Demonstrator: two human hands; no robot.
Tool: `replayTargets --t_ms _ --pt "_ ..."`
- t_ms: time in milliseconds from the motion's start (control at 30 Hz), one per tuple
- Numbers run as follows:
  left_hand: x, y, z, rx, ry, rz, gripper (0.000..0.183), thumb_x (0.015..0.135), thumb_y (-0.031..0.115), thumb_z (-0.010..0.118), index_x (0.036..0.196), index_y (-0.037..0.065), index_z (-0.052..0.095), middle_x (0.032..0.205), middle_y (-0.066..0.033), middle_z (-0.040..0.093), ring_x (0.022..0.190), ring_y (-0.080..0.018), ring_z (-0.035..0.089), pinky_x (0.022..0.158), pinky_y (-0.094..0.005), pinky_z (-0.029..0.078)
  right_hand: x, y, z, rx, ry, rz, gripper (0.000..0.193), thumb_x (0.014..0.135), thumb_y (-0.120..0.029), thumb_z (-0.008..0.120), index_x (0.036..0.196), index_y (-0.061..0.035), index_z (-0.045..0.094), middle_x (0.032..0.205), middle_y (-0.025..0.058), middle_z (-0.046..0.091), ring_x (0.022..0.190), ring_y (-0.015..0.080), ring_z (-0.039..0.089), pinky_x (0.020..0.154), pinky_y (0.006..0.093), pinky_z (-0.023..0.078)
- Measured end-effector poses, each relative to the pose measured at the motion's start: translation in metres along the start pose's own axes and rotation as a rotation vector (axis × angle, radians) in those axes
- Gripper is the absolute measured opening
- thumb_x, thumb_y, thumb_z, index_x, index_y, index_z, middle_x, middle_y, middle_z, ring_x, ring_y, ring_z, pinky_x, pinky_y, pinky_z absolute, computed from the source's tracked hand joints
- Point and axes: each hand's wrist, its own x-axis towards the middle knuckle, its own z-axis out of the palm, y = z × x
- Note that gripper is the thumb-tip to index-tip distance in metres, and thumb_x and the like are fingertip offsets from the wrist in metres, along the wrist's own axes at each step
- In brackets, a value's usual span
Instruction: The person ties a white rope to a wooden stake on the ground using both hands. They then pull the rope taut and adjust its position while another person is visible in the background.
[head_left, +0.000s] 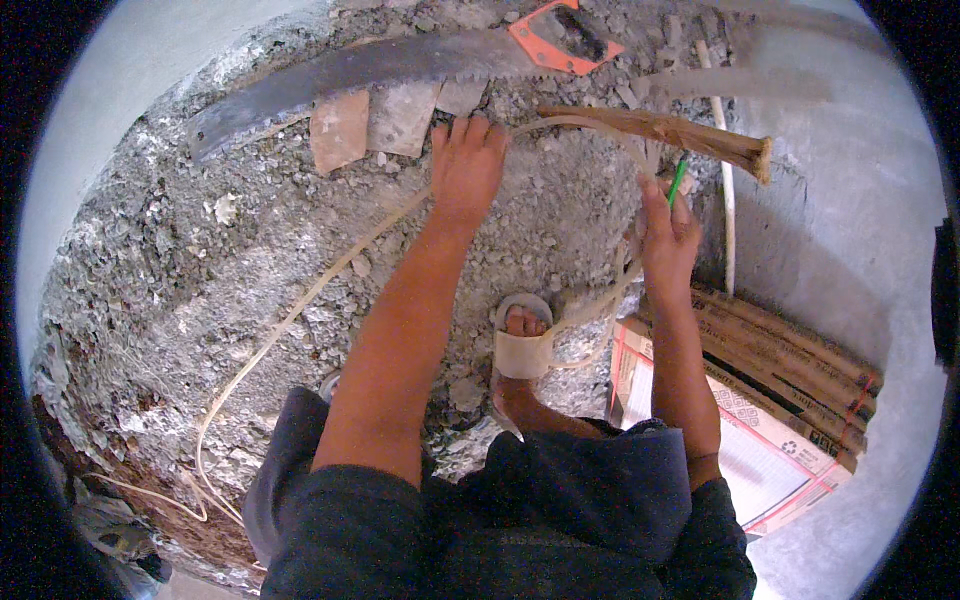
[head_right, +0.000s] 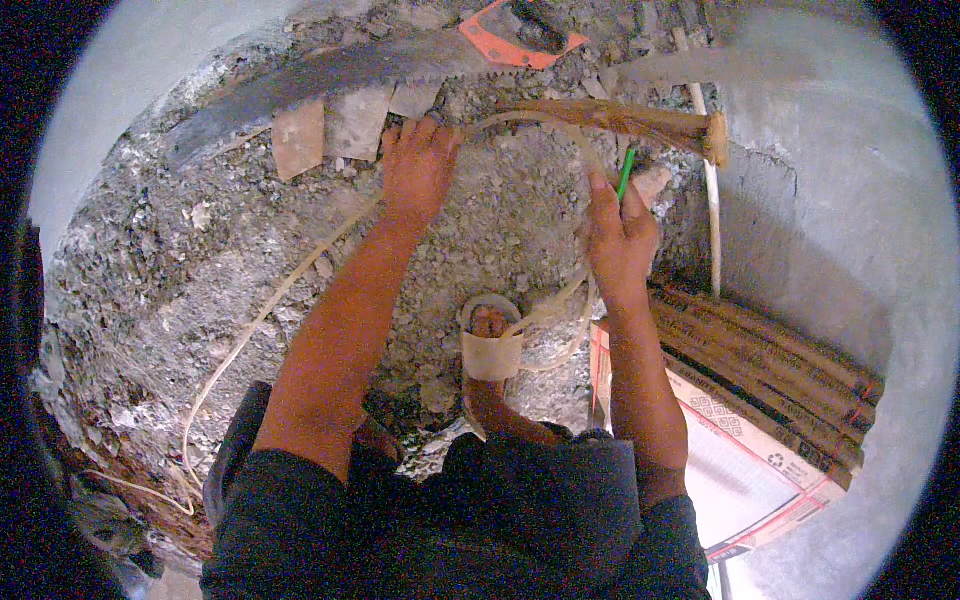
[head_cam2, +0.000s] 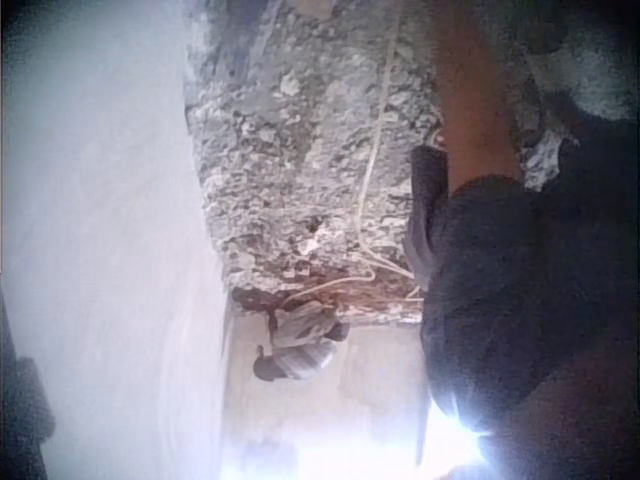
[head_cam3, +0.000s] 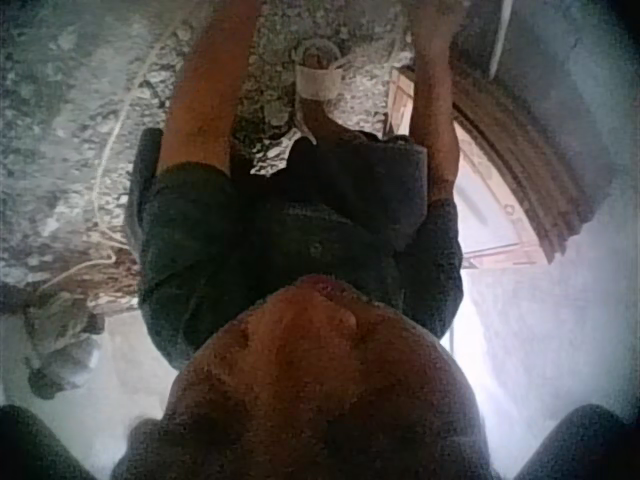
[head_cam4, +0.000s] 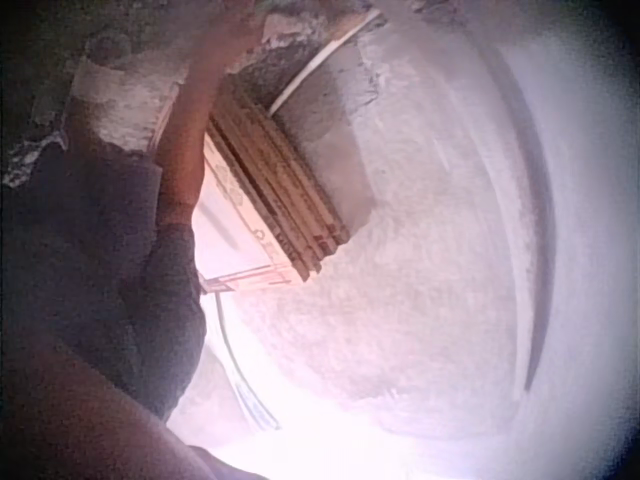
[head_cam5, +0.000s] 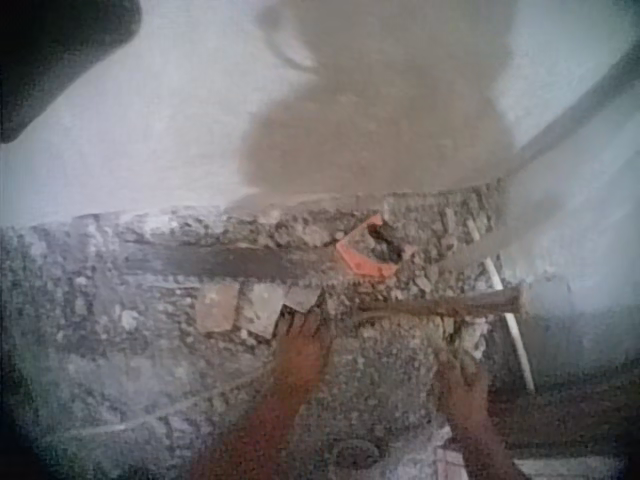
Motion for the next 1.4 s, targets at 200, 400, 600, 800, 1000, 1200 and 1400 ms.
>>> replayTargets --t_ms 200,400,600,800,1000,1200,1400 --pt "0.011 0.006 0.013 0.004 0.005 -0.012 0.011 0.081 0.02 0.058 0.082 0.011 0.065 0.085 -0.004 0.055 0.089 -0.0216 0.054 0.078 -0.0388 0.038 -0.001 0.0 -0.002 0.128 -0.066 0.082 0.033 0.095 -0.029 0.054 0.112 -0.0029 0.063 0.081 -0.0032 0.056 0.066 0.0048 0.047 0.053 0.0203 0.039" --pt "0.01 0.007 0.018 0.016 -0.002 -0.04 0.011 0.082 0.021 0.058 0.084 0.012 0.064 0.085 -0.0033 0.054 0.088 -0.0221 0.054 0.076 -0.0386 0.038 -0.002 -0.001 -0.005 0.067 -0.068 0.073 0.032 0.095 -0.028 0.053 0.112 -0.0029 0.063 0.079 -0.0027 0.054 0.064 0.0051 0.048 0.048 0.0233 0.041" --pt "0.011 0.01 0.019 0.026 -0.009 -0.071 0.011 0.082 0.022 0.057 0.085 0.013 0.063 0.087 -0.0035 0.054 0.09 -0.0226 0.053 0.077 -0.0393 0.039 -0.003 -0.008 -0.005 0.063 -0.076 0.09 0.032 0.095 -0.029 0.051 0.112 -0.0041 0.063 0.07 -0.0036 0.046 0.059 0.0062 0.046 0.054 0.0236 0.042" --pt "0.01 0.01 0.018 0.047 -0.063 -0.066 0.011 0.082 0.022 0.056 0.085 0.014 0.063 0.088 -0.0035 0.055 0.091 -0.0222 0.053 0.078 -0.0385 0.04 -0.003 -0.011 -0.006 0.091 -0.107 0.081 0.032 0.096 -0.029 0.051 0.113 -0.0043 0.061 0.06 -0.0027 0.048 0.05 0.006 0.045 0.045 0.0222 0.037" --pt "0.009 0.01 0.018 0.014 -0.062 -0.074 0.012 0.081 0.02 0.056 0.089 0.014 0.063 0.089 -0.0035 0.055 0.091 -0.0222 0.053 0.078 -0.0372 0.04 -0.003 -0.008 -0.006 0.13 -0.115 0.098 0.033 0.096 -0.029 0.051 0.116 -0.004 0.06 0.062 -0.0035 0.049 0.051 0.0057 0.047 0.045 0.0227 0.039" --pt "0.009 0.008 0.021 -0.004 -0.017 -0.067 0.013 0.081 0.021 0.056 0.089 0.015 0.064 0.087 -0.0034 0.055 0.089 -0.0222 0.053 0.076 -0.0389 0.04 -0.002 -0.002 -0.011 0.096 -0.133 0.088 0.034 0.096 -0.03 0.052 0.116 -0.0035 0.06 0.064 -0.0038 0.05 0.052 0.0059 0.049 0.047 0.023 0.04" --pt "0.011 0.007 0.019 -0.03 -0.049 -0.07 0.012 0.08 0.021 0.056 0.088 0.017 0.064 0.086 -0.0025 0.054 0.089 -0.0215 0.054 0.076 -0.0386 0.04 0.001 -0.01 -0.013 -0.032 -0.136 0.045 0.037 0.096 -0.031 0.052 0.116 -0.0016 0.06 0.062 -0.0024 0.05 0.052 0.0073 0.048 0.051 0.0235 0.041"
